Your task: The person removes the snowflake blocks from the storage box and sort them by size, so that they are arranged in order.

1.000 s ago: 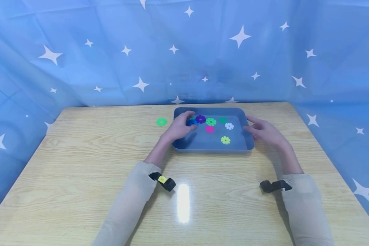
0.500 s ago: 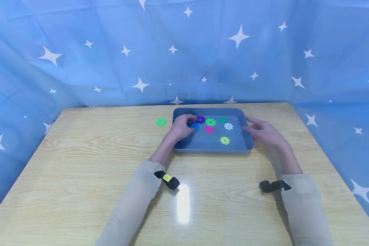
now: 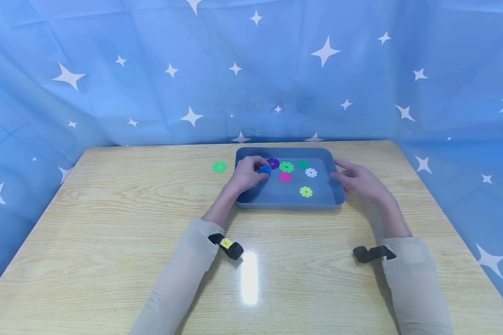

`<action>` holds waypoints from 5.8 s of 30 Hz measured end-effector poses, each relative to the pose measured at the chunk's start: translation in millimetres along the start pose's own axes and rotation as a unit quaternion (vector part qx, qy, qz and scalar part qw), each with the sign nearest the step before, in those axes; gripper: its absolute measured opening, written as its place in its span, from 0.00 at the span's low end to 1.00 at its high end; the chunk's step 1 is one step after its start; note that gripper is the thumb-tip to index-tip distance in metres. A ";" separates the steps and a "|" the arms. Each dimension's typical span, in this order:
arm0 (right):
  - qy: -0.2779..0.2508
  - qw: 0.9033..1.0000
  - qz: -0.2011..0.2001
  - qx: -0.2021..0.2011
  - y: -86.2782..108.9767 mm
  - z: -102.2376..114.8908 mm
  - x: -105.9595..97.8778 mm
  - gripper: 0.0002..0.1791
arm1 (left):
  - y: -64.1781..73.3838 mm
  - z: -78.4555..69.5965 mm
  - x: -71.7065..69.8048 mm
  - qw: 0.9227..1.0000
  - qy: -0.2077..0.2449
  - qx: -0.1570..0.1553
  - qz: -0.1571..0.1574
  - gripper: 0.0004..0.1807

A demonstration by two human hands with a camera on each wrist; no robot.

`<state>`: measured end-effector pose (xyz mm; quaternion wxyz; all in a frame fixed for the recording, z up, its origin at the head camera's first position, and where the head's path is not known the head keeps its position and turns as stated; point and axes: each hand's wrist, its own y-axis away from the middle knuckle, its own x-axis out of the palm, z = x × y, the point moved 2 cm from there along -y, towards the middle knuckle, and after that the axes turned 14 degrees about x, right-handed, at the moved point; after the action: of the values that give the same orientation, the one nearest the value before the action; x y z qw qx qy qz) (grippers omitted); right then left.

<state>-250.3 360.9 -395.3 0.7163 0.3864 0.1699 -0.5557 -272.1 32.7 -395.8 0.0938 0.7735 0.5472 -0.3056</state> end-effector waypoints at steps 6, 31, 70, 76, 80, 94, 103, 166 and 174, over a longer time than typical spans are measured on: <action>0.002 1.000 0.002 0.003 -0.3 1.1 -0.4 0.39 | 2.3 -5.1 -6.3 0.999 0.015 0.032 -0.014 0.08; 0.004 1.000 0.005 -0.002 -1.1 6.1 2.1 0.39 | 26.5 5.6 -65.3 0.985 0.151 -0.003 -0.079 0.10; -0.001 1.000 -0.008 -0.006 2.9 0.8 0.7 0.40 | 51.1 78.8 -130.8 0.977 0.111 -0.116 -0.137 0.14; 0.002 1.000 -0.008 -0.008 2.6 1.0 0.9 0.39 | 54.2 86.0 -130.7 0.979 0.090 -0.130 -0.129 0.13; 0.006 1.000 -0.004 -0.005 1.3 1.2 0.6 0.38 | 55.4 88.6 -130.0 0.980 0.077 -0.134 -0.125 0.14; 0.004 1.000 -0.008 -0.002 -0.4 -0.7 0.2 0.39 | 53.8 86.5 -125.1 0.988 -0.014 -0.124 -0.095 0.16; 0.012 1.000 -0.011 -0.006 1.0 0.9 0.4 0.38 | 52.0 87.5 -121.7 0.988 -0.033 -0.123 -0.092 0.16; -0.002 1.000 0.000 0.001 3.1 0.1 -0.5 0.41 | 23.7 -8.9 -36.5 0.998 0.034 0.046 0.037 0.23; -0.003 1.000 -0.001 -0.002 3.1 1.1 0.2 0.41 | 15.9 -12.2 -21.0 1.000 0.007 0.006 0.015 0.24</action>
<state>-247.6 360.2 -393.6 0.7172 0.3831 0.1697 -0.5569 -257.7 15.8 -377.1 0.0895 0.7844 0.5343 -0.3021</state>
